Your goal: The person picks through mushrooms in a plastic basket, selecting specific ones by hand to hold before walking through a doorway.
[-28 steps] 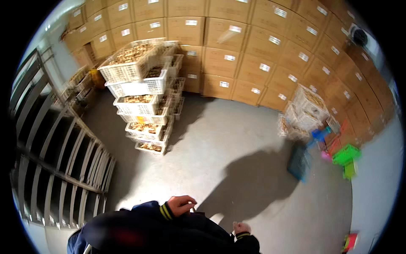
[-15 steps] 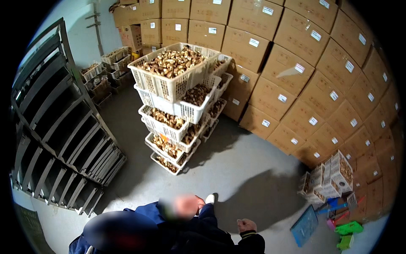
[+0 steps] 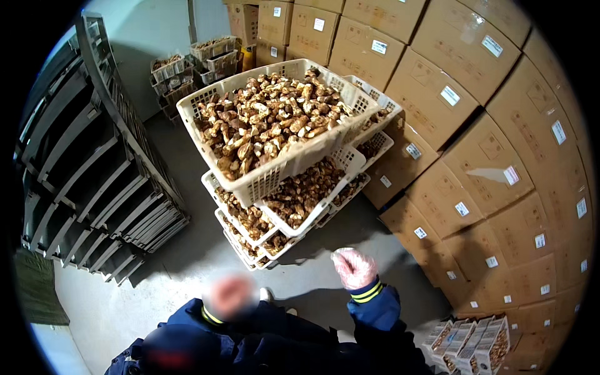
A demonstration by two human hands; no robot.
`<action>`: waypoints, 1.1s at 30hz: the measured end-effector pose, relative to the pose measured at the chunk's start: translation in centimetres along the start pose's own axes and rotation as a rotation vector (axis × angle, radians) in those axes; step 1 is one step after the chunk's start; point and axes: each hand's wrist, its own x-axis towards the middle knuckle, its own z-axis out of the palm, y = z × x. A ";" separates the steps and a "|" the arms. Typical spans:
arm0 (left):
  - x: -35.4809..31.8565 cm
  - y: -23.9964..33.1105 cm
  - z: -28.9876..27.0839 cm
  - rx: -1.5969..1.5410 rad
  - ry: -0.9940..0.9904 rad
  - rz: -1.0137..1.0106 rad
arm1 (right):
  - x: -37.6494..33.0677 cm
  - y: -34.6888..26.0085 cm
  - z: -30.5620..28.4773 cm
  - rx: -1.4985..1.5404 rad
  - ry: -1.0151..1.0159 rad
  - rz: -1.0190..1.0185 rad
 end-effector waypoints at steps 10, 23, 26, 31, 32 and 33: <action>14.3 1.0 -5.8 0.423 0.355 0.509 | 23.4 -8.0 -5.3 -0.369 0.098 -0.450; 18.0 -1.3 -6.4 0.701 0.161 0.434 | 39.5 -3.1 -8.3 -0.357 -0.141 -0.284; 17.5 -1.3 -5.3 0.777 0.256 0.408 | 41.2 -0.4 -9.8 -0.355 0.015 -0.334; 17.0 -0.2 -3.7 0.863 0.468 0.334 | 41.0 4.6 -15.2 -0.072 0.159 -0.183; 17.0 0.3 -3.1 0.918 0.474 0.238 | 40.8 6.2 -16.3 0.063 0.167 -0.256; 17.5 0.4 -2.8 0.969 0.495 0.262 | 40.2 8.3 -18.2 0.083 0.200 -0.204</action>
